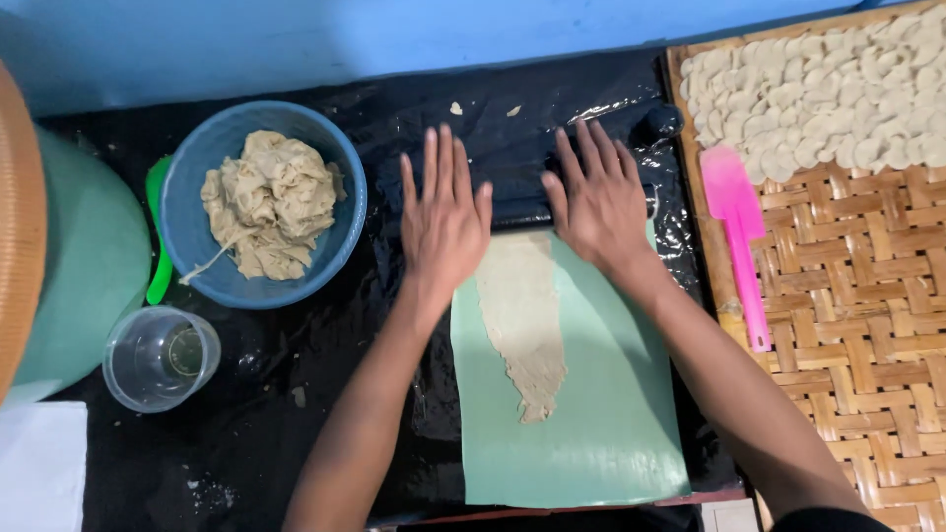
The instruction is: Spreading and rolling out dough on a sheet to create thin snacks.
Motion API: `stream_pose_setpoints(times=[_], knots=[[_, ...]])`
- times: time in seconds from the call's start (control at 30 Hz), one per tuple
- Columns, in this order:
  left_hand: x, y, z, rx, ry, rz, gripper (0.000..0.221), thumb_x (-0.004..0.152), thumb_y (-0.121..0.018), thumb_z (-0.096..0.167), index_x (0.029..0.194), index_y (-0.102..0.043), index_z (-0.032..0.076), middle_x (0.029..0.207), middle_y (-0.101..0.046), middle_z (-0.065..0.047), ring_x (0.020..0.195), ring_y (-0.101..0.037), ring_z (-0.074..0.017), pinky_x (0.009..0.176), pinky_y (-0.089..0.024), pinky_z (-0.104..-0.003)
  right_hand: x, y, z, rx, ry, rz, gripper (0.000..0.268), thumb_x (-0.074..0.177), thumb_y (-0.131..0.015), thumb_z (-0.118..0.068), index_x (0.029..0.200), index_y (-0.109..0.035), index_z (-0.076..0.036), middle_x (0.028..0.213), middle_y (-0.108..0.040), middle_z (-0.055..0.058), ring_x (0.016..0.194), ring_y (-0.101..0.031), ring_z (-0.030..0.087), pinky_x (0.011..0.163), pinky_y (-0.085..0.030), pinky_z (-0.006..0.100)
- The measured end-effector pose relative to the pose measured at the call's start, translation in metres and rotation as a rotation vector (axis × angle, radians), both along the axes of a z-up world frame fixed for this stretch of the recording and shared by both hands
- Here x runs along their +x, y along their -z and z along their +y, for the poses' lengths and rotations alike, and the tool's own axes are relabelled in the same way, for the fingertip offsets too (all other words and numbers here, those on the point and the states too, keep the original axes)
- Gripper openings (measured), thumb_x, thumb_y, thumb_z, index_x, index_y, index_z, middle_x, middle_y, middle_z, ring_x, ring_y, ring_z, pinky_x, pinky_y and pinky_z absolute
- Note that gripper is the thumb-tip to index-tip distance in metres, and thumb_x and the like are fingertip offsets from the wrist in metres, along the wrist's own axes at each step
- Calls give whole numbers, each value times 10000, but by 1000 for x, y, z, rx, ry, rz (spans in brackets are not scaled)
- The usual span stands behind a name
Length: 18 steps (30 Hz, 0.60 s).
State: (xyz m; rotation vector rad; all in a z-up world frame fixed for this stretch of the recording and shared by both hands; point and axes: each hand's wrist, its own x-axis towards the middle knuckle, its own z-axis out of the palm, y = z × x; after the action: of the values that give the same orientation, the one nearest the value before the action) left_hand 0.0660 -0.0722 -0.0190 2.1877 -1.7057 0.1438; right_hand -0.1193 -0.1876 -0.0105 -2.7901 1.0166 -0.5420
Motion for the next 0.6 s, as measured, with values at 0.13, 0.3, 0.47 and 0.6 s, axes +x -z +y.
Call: stream_pose_setpoints(times=[0.13, 0.3, 0.47, 0.6], knots=[[-27, -2, 36, 19, 20, 33, 660, 1076, -514, 332, 1544, -364, -108, 1646, -307, -261, 1570, -260, -360, 1274, -179, -576, -25, -9, 38, -17, -32, 20, 604, 1088, -484, -323, 1547, -446, 67, 1590, -436, 265, 1501, -385, 391, 1225, -285, 516], [-54, -8, 79, 35, 75, 64, 720, 1018, -591, 296, 1543, -360, -140, 1641, -334, -292, 1558, -273, -375, 1271, -223, -509, -58, -8, 80, 0, -65, 71, 660, 1037, -503, -300, 1551, -342, 82, 1635, -346, 243, 1509, -355, 385, 1208, -266, 518], [-57, -16, 96, 82, 100, 95, 661, 1042, -584, 308, 1529, -387, -93, 1625, -352, -252, 1566, -280, -357, 1284, -216, -531, -68, -16, 90, -28, -66, 100, 631, 1021, -505, -301, 1530, -393, 54, 1619, -391, 196, 1462, -412, 351, 1194, -307, 499], [-42, -29, 65, 38, 92, 113, 705, 1015, -553, 363, 1522, -402, -103, 1618, -343, -267, 1532, -276, -364, 1230, -172, -602, -52, -14, 63, -24, -69, 33, 571, 1062, -496, -302, 1509, -466, 52, 1588, -468, 199, 1384, -477, 356, 1141, -359, 476]])
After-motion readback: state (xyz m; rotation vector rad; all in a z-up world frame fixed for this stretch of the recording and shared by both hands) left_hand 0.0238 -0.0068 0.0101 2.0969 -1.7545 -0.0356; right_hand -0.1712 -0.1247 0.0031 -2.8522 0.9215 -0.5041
